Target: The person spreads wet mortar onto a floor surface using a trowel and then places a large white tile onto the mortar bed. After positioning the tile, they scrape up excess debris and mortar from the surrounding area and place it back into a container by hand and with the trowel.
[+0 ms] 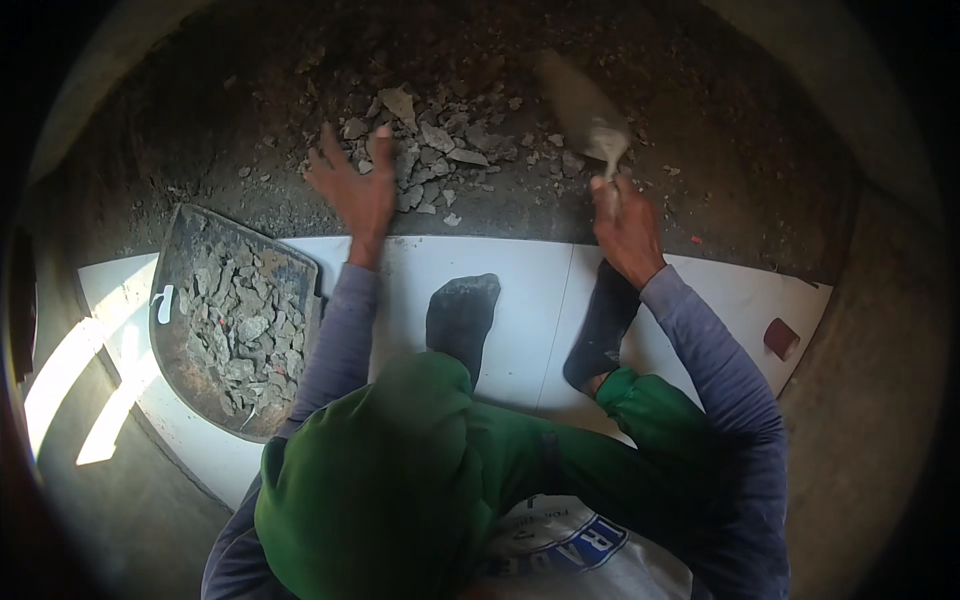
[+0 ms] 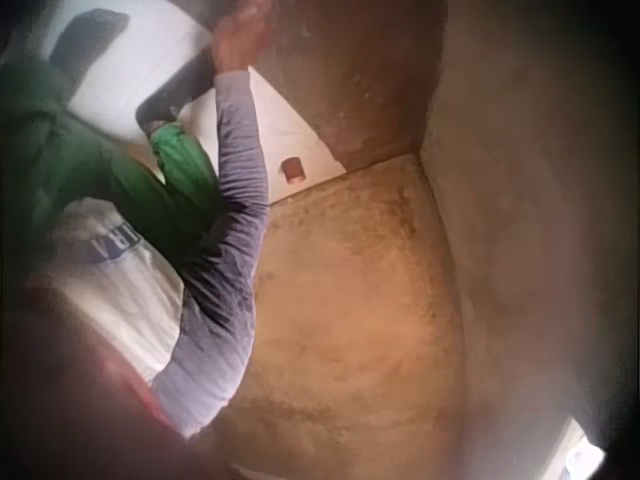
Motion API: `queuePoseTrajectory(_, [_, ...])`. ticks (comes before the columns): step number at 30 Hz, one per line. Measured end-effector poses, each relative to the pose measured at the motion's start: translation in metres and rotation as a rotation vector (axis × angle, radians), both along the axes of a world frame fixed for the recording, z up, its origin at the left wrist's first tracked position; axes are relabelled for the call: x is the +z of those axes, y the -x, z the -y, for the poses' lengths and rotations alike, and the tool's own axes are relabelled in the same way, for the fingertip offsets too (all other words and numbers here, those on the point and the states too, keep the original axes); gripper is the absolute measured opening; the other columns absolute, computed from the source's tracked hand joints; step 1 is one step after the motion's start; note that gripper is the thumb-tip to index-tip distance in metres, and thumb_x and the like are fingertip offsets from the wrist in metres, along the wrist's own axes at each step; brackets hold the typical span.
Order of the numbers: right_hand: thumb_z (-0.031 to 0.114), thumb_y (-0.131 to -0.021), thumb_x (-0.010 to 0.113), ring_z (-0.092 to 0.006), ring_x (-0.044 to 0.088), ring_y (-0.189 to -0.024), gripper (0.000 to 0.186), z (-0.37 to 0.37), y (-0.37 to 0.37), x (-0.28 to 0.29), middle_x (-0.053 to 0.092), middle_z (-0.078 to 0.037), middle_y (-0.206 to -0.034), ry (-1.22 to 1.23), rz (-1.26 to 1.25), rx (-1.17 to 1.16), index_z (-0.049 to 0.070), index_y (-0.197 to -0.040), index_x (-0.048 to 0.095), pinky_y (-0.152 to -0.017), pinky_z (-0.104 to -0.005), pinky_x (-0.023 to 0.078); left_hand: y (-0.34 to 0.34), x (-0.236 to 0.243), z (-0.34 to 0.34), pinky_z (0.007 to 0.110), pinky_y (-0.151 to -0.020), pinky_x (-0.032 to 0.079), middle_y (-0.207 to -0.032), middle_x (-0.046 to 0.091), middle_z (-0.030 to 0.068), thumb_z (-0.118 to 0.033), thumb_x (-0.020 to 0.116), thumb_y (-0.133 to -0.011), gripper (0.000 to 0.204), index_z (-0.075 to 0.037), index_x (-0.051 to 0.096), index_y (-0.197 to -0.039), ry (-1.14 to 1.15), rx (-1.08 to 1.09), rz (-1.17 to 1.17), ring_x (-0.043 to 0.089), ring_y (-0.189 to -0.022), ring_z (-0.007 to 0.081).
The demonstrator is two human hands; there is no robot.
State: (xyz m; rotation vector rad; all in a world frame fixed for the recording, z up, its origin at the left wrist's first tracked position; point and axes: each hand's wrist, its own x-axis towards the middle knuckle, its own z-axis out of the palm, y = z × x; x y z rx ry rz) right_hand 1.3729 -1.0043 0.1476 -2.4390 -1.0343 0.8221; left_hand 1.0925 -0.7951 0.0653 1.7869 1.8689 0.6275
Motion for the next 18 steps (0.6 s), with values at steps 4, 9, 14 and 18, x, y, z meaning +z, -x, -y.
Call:
queuePoseTrajectory(4, [0.040,-0.112,0.061,-0.0354,0.069,-0.068,0.046,-0.021,0.022,-0.024,0.069,-0.023,-0.075,0.110,-0.281,-0.178,-0.003,-0.099,0.068,-0.067,-0.0494,0.053,-0.035,0.003,0.030,0.071,-0.126,0.021,-0.174,0.022,0.0346,-0.082,0.070,-0.089,0.109,-0.014,0.042,-0.170,0.066,-0.117,-0.144,0.018,-0.160,0.0575])
queuePoseTrajectory(9, [0.040,-0.109,0.063,-0.0381,0.071,-0.074,0.046,-0.057,0.116,-0.043,0.073,-0.027,-0.084,0.088,-0.435,-0.151,-0.005,-0.103,0.072,-0.075,-0.0517,0.054,-0.047,0.022,0.032,0.071,-0.123,0.025,-0.176,0.017,0.0287,-0.084,0.072,-0.086,0.103,-0.017,0.055,-0.162,0.138,-0.126,-0.083,0.018,-0.158,0.0546])
queuePoseTrajectory(14, [0.035,-0.107,0.064,-0.0426,0.074,-0.079,0.043,-0.067,0.154,-0.047,0.073,-0.031,-0.086,0.092,-0.586,-0.161,-0.007,-0.104,0.072,-0.076,-0.0525,0.054,-0.040,0.011,0.023,0.060,-0.119,0.038,-0.158,0.047,0.0218,-0.055,0.087,-0.087,0.067,-0.008,0.074,-0.133,-0.084,-0.008,0.196,0.047,-0.141,0.0445])
queuePoseTrajectory(18, [0.033,-0.107,0.067,-0.0186,0.059,-0.054,0.039,-0.081,0.164,-0.044,0.060,-0.009,-0.064,0.008,-0.514,-0.033,-0.004,-0.094,0.068,-0.052,-0.0429,0.047,-0.043,0.004,0.009,0.050,-0.104,0.052,-0.129,0.064,0.0149,-0.026,0.089,-0.078,0.042,-0.008,0.076,-0.114,-0.271,-0.052,0.402,0.064,-0.122,0.0380])
